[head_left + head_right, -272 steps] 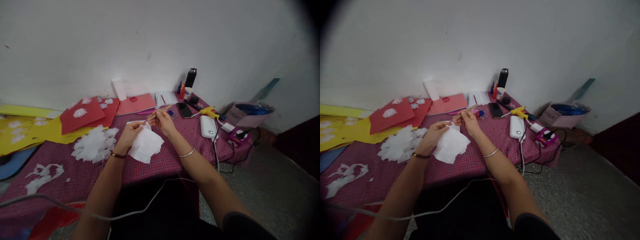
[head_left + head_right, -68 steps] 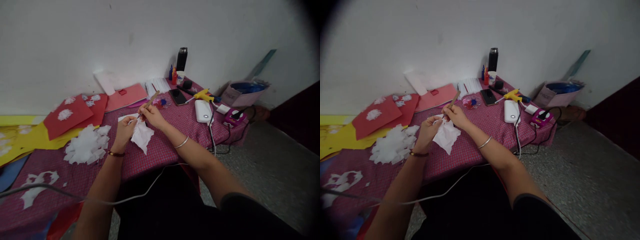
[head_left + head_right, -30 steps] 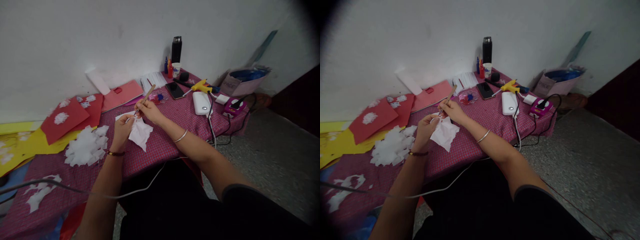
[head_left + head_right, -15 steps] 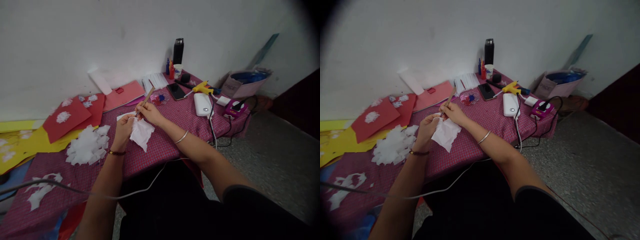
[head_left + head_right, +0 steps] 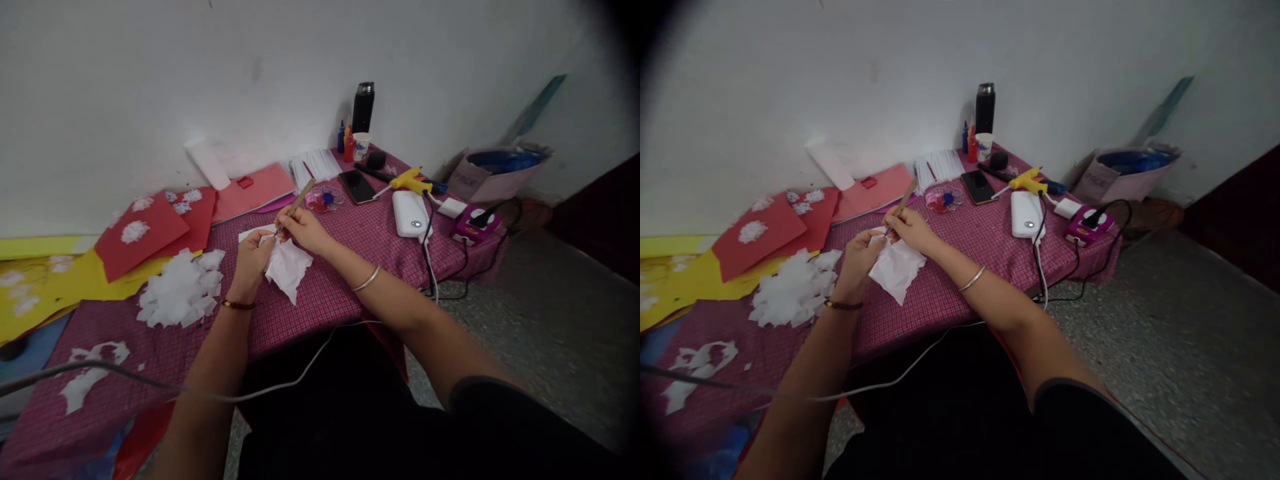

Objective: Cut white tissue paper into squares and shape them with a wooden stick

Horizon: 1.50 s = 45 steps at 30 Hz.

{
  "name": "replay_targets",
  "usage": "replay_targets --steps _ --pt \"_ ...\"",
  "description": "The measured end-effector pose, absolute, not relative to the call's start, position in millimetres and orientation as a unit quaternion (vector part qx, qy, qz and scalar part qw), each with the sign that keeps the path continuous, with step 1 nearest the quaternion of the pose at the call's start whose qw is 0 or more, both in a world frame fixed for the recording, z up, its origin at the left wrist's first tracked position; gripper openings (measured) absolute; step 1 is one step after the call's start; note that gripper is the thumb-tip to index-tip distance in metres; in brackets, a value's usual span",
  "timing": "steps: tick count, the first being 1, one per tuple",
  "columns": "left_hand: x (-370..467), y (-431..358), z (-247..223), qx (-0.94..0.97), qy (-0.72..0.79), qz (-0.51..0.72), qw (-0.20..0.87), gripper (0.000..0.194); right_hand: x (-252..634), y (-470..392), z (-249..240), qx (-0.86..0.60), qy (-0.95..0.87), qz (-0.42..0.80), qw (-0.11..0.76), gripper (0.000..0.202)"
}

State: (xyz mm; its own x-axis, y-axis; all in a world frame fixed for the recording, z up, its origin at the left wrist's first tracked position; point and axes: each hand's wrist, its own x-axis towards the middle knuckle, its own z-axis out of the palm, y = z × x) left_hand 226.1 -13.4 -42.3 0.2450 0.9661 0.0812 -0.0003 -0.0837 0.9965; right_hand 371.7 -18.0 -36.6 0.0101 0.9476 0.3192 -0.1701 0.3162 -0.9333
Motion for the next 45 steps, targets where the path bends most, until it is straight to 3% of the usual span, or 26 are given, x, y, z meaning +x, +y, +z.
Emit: replay_targets --steps 6,12,20,25,33,40,45 --pt "225.2 -14.9 -41.0 0.579 0.439 0.442 0.526 0.019 375.7 -23.6 -36.8 -0.427 -0.602 0.343 0.581 0.018" --pt "225.9 -17.2 -41.0 0.592 0.436 0.434 0.52 0.015 378.5 -25.1 -40.1 -0.445 -0.574 0.325 0.606 0.03" --pt "221.7 -13.6 -40.0 0.597 0.447 0.451 0.491 0.025 378.4 -25.7 -43.7 -0.454 -0.606 0.325 0.567 0.031" --pt "221.5 -14.6 -41.7 0.566 0.418 0.473 0.53 0.02 375.9 -25.8 -46.5 -0.462 -0.614 0.347 0.538 0.032" --pt "219.8 -8.0 -48.6 0.484 0.435 0.501 0.571 0.032 376.1 -23.8 -50.5 -0.473 -0.611 0.331 0.542 0.023" --pt "218.9 -7.0 -44.5 0.45 0.404 0.472 0.641 0.018 375.1 -25.6 -48.2 -0.494 -0.603 0.327 0.534 0.016" --pt "220.8 -5.3 -44.3 0.443 0.394 0.47 0.654 0.018 376.1 -22.8 -50.5 -0.478 -0.604 0.34 0.54 0.021"
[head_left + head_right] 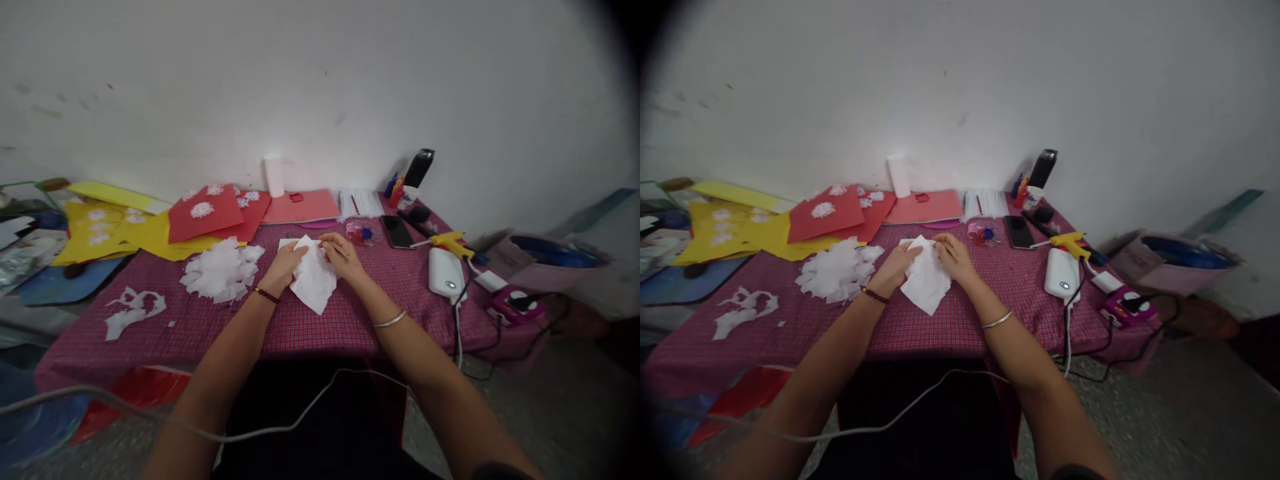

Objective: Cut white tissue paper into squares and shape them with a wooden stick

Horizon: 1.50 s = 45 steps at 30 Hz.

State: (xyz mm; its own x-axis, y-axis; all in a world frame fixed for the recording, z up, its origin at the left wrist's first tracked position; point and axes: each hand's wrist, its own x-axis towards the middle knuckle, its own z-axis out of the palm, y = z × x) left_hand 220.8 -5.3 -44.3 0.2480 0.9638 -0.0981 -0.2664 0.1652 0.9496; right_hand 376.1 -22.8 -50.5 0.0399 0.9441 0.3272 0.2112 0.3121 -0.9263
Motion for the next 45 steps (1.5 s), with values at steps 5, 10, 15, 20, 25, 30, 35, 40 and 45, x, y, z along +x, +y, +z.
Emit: replay_targets --steps 5,10,15,20,25,30,35,40,45 --pt "220.9 -4.8 -46.8 0.46 0.389 0.46 0.653 0.019 377.7 -21.2 -52.3 -0.479 -0.6 0.338 0.544 0.023" --pt "219.9 -7.1 -46.2 0.494 0.378 0.435 0.65 0.023 375.7 -19.5 -53.3 -0.492 -0.611 0.322 0.531 0.018" --pt "218.7 -9.0 -42.7 0.51 0.392 0.434 0.631 0.026 375.3 -16.8 -57.1 -0.487 -0.632 0.305 0.52 0.013" --pt "220.1 -8.4 -43.5 0.514 0.408 0.441 0.613 0.027 374.8 -18.0 -57.0 -0.463 -0.647 0.325 0.511 0.013" --pt "223.1 -5.1 -50.6 0.504 0.415 0.439 0.618 0.03 371.9 -20.8 -51.6 -0.466 -0.626 0.377 0.499 0.008" --pt "221.1 -5.7 -47.6 0.498 0.405 0.447 0.623 0.031 370.8 -24.9 -41.9 -0.476 -0.622 0.395 0.48 0.009" --pt "215.2 -6.7 -37.4 0.489 0.372 0.448 0.649 0.028 370.3 -29.9 -33.3 -0.48 -0.62 0.437 0.441 0.012" --pt "213.2 -3.3 -38.7 0.497 0.377 0.411 0.665 0.027 368.0 -32.3 -37.7 -0.44 -0.588 0.508 0.45 0.024" --pt "209.5 -5.4 -34.8 0.501 0.379 0.411 0.661 0.031 369.0 -28.7 -41.7 -0.439 -0.546 0.524 0.485 0.019"
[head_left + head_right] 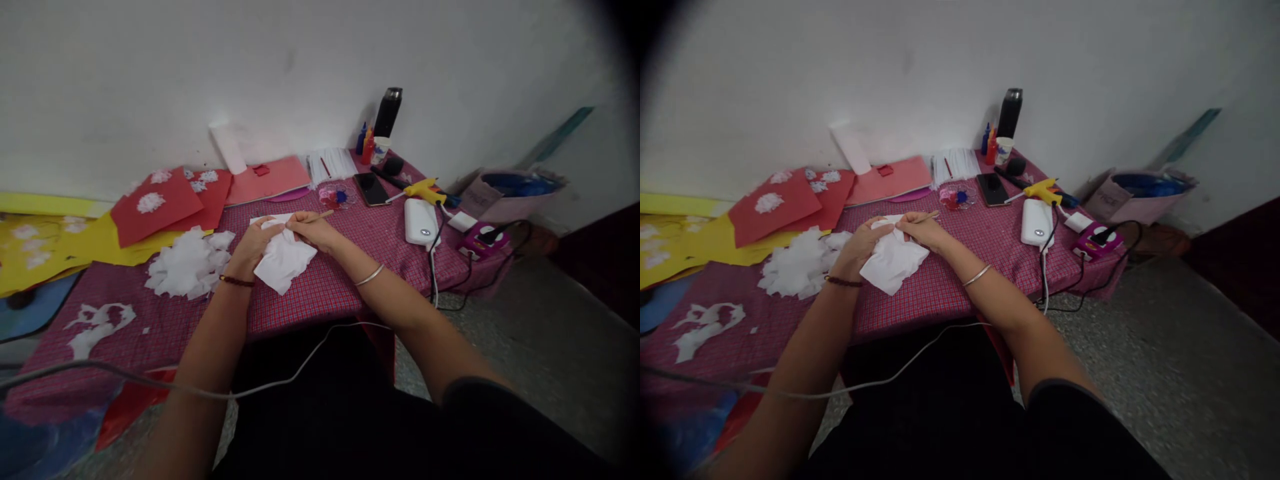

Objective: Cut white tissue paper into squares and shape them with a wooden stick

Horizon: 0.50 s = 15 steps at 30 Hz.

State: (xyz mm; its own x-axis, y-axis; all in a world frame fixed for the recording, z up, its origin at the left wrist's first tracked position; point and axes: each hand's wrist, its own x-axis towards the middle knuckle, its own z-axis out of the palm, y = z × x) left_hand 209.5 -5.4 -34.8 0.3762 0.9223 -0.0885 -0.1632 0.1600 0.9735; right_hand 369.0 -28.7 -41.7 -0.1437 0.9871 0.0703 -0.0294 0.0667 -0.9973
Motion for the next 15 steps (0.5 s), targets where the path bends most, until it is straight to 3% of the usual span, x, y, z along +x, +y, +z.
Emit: replay_targets --steps 7,12,15 --pt "202.8 -11.1 -29.4 0.569 0.397 0.283 0.662 0.027 372.8 -22.6 -41.0 -0.48 -0.57 0.446 0.496 0.019" --pt "203.3 -12.1 -27.1 0.582 0.391 0.328 0.633 0.018 375.4 -28.0 -31.8 -0.444 -0.544 0.477 0.529 0.005" --pt "204.7 -9.1 -30.9 0.563 0.401 0.353 0.631 0.02 379.0 -29.9 -27.1 -0.394 -0.511 0.525 0.556 0.01"
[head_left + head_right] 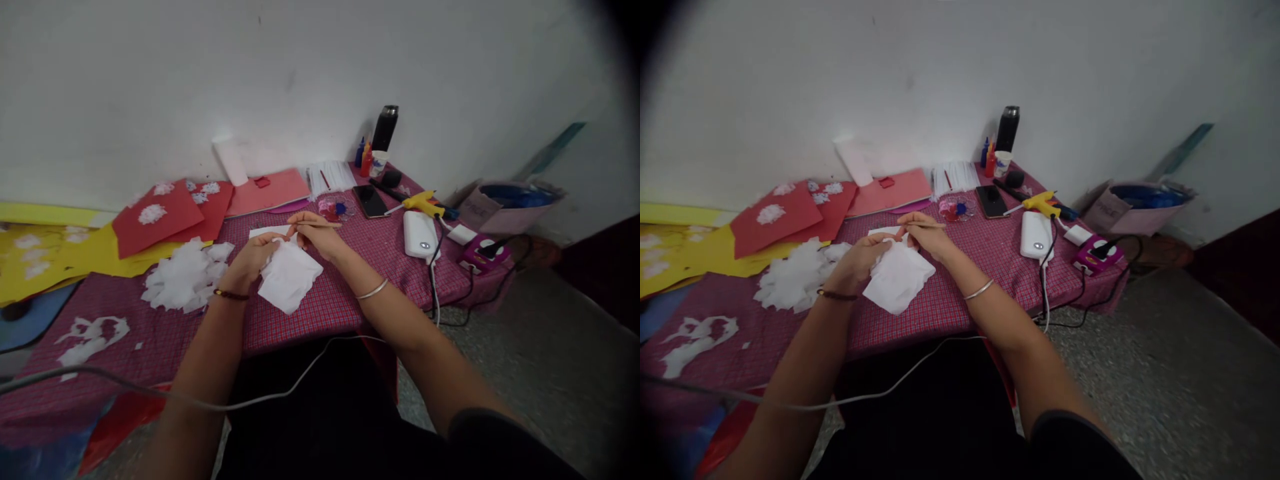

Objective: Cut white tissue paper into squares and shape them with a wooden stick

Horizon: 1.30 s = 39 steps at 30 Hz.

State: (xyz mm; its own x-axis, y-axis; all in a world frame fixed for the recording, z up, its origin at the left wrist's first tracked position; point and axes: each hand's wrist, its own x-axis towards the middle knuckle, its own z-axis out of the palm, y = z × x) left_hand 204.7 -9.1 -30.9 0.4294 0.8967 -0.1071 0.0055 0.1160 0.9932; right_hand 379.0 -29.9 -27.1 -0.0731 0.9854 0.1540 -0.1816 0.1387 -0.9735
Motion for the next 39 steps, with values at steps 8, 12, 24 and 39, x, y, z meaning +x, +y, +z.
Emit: replay_targets --steps 8,12,24,39 --pt "207.8 -8.9 -33.7 0.567 0.43 0.322 0.624 0.015 380.9 -23.9 -30.6 -0.393 -0.523 0.468 0.595 0.026" --pt "209.9 -12.1 -29.5 0.567 0.434 0.332 0.616 0.016 378.7 -21.6 -33.7 -0.398 -0.544 0.454 0.583 0.025" --pt "209.7 -9.6 -40.2 0.636 0.423 0.325 0.558 0.016 381.4 -17.3 -39.8 -0.382 -0.585 0.429 0.573 0.018" --pt "210.3 -11.9 -37.2 0.696 0.468 0.333 0.43 0.022 381.9 -20.8 -37.8 -0.37 -0.658 0.413 0.51 0.01"
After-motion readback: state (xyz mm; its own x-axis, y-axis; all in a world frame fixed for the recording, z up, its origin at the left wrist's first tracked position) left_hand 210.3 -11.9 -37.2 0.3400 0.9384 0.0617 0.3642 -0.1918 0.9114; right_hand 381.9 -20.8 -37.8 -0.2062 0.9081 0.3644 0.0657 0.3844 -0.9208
